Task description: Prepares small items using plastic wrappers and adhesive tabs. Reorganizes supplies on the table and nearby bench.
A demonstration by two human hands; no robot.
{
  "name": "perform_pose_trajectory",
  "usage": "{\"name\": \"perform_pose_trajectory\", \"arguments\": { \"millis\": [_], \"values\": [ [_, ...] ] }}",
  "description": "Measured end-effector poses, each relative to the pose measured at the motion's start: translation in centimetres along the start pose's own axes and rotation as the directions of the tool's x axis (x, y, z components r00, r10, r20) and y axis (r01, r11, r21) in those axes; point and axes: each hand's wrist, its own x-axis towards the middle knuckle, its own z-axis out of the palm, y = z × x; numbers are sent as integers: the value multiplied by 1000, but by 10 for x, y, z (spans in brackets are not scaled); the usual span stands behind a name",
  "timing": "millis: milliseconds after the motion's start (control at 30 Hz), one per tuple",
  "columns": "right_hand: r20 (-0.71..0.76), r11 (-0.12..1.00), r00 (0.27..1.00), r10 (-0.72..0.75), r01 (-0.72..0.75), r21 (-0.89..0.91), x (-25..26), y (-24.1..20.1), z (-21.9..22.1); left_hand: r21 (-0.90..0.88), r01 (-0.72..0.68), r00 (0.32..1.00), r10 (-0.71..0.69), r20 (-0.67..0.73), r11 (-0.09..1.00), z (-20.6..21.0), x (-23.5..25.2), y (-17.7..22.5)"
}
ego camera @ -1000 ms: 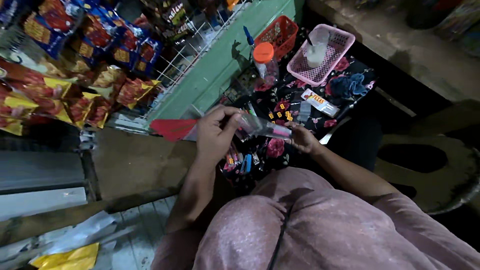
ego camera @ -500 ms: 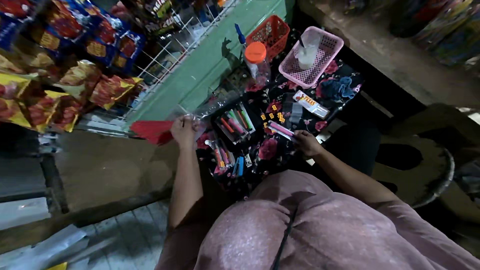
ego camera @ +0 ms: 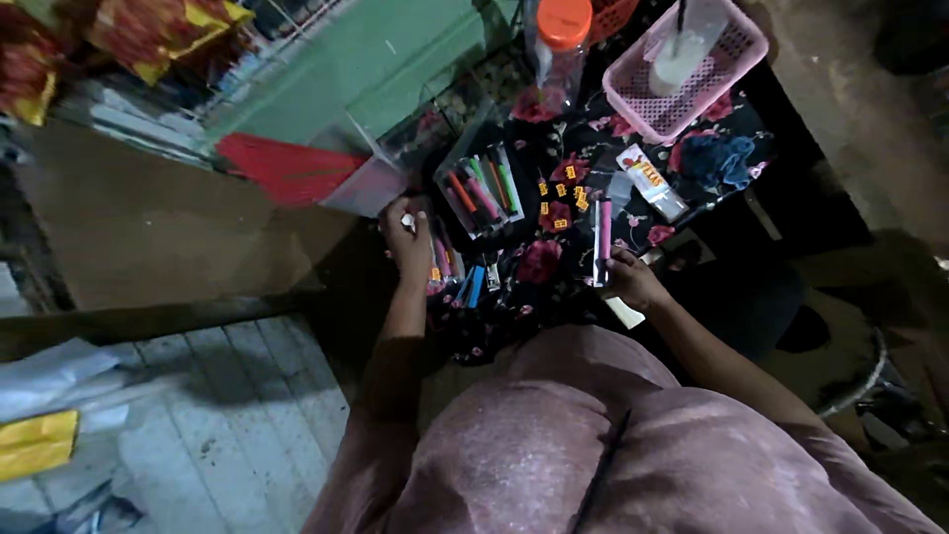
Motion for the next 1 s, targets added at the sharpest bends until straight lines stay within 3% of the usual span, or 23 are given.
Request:
{"name": "perform_pose_trajectory", "arguments": {
  "millis": [100, 167, 233, 333, 400, 467, 633, 833, 1000],
  "values": [
    [147, 983, 989, -12, 39, -177, -1, 7, 15, 19, 4, 999, -5, 37, 1000, -3, -39, -5],
    [204, 952, 979, 6, 57, -301, -6, 8, 30, 18, 35, 981, -38, 193, 999, 3, -73, 3],
    [267, 917, 963, 32, 79, -392, -9, 8, 44, -48, 127, 906, -96, 413, 991, 22, -103, 10],
    [353, 856, 934, 58, 135, -499, -5, 14, 58, -188, 286, 735, -89, 672, 940, 55, -136, 29],
    [393, 771, 917, 69, 201, -604, -2, 13, 64, -204, 325, 714, -97, 694, 923, 73, -149, 46],
    [426, 707, 904, 44, 273, -653, -1, 12, 64, -223, 332, 746, -110, 657, 917, 87, -153, 57],
    [408, 651, 913, 9, 305, -695, -1, 6, 49, -326, 393, 759, -103, 643, 860, 107, -142, 56],
    [294, 613, 956, 0, 232, -756, -4, 22, 7, -122, 220, 704, -71, 707, 968, 108, -120, 53],
    [211, 531, 977, -23, 191, -826, -19, 6, -3, 209, -55, 530, -148, 835, 976, 118, -113, 64]
  ]
}}
